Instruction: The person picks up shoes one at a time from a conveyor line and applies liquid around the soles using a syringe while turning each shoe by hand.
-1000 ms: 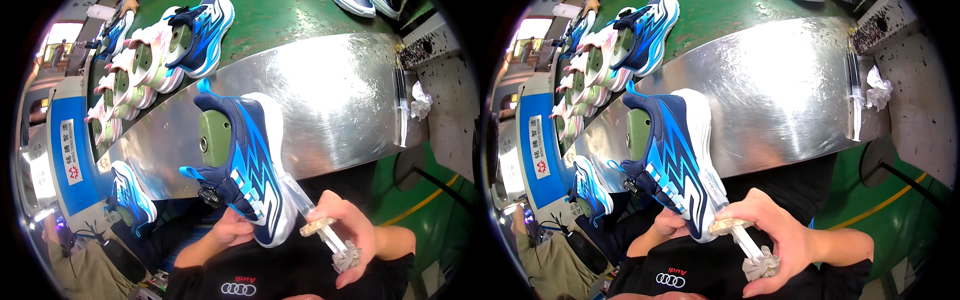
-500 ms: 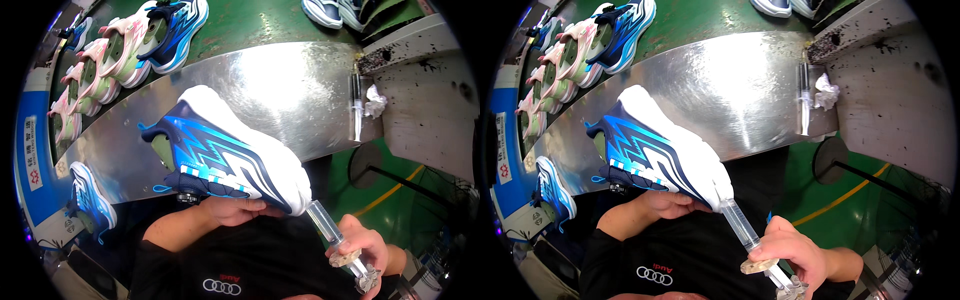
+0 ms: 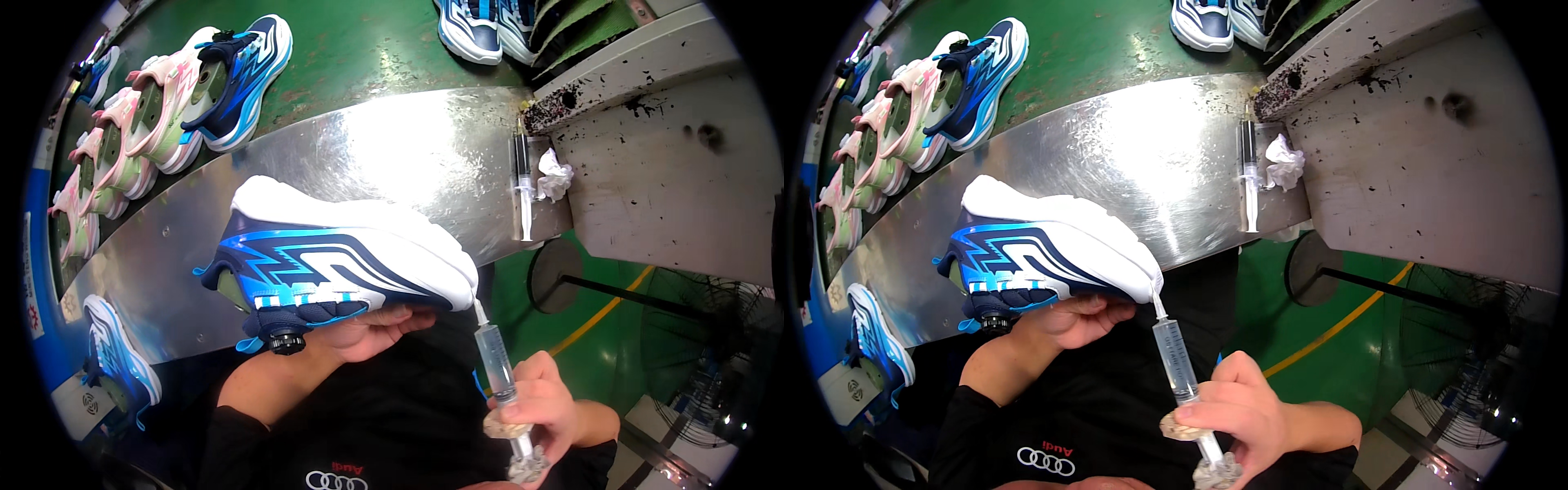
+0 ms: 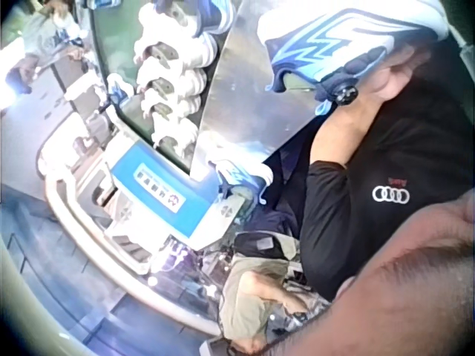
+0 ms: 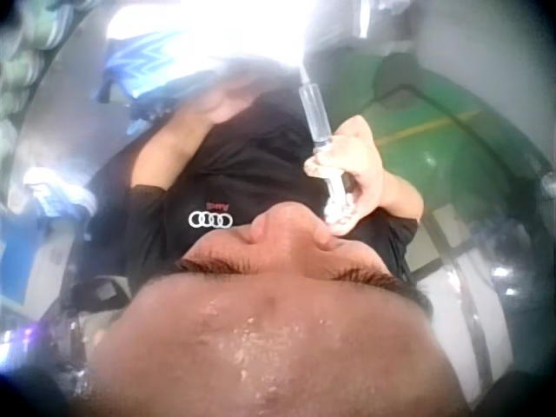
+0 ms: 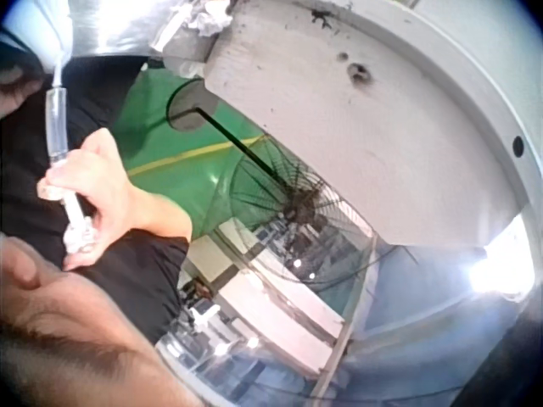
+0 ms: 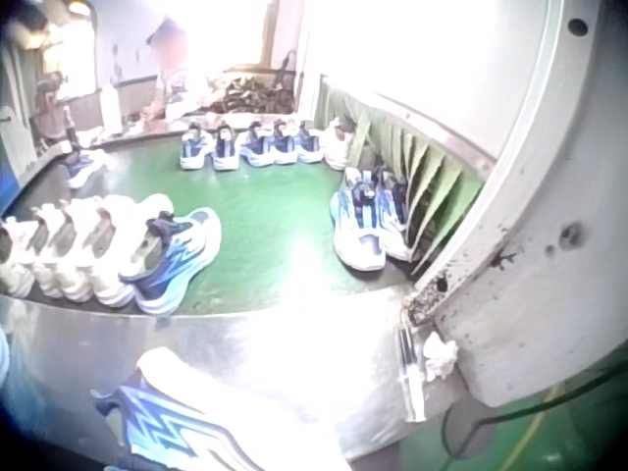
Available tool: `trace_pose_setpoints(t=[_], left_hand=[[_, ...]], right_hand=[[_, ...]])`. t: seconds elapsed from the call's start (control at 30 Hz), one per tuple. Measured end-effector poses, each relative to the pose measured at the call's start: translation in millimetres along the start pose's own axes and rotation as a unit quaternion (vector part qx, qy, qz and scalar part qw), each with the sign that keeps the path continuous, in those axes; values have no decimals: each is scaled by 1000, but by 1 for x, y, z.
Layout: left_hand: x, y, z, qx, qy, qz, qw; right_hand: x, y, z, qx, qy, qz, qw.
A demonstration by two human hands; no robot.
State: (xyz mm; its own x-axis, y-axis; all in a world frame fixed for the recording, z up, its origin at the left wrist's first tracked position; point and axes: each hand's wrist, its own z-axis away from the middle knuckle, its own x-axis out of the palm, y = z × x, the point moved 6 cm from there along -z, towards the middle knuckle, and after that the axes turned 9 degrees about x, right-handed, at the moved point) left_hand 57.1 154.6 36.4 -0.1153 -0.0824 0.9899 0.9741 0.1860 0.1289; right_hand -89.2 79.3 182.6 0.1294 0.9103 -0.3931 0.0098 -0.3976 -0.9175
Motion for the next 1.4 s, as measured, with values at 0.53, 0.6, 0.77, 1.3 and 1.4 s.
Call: trace_pose_setpoints(t=[0.53, 0.6, 0.77, 1.3, 1.4], left_hand=[[12, 5, -13, 3, -2, 30, 1000], [12, 4, -13, -1, -17, 31, 999], [12, 3, -12, 17, -27, 27, 999], [8, 15, 4, 16, 21, -72, 997], [8, 22, 62, 7, 62, -125, 990]], right_hand=[[32, 2, -17, -83, 80, 259, 959], [36, 5, -17, -83, 84, 278, 953], [44, 12, -13, -94, 102, 320, 937], [31, 10, 4, -179, 277, 332, 884], [13, 25, -2, -106, 221, 360, 900]])
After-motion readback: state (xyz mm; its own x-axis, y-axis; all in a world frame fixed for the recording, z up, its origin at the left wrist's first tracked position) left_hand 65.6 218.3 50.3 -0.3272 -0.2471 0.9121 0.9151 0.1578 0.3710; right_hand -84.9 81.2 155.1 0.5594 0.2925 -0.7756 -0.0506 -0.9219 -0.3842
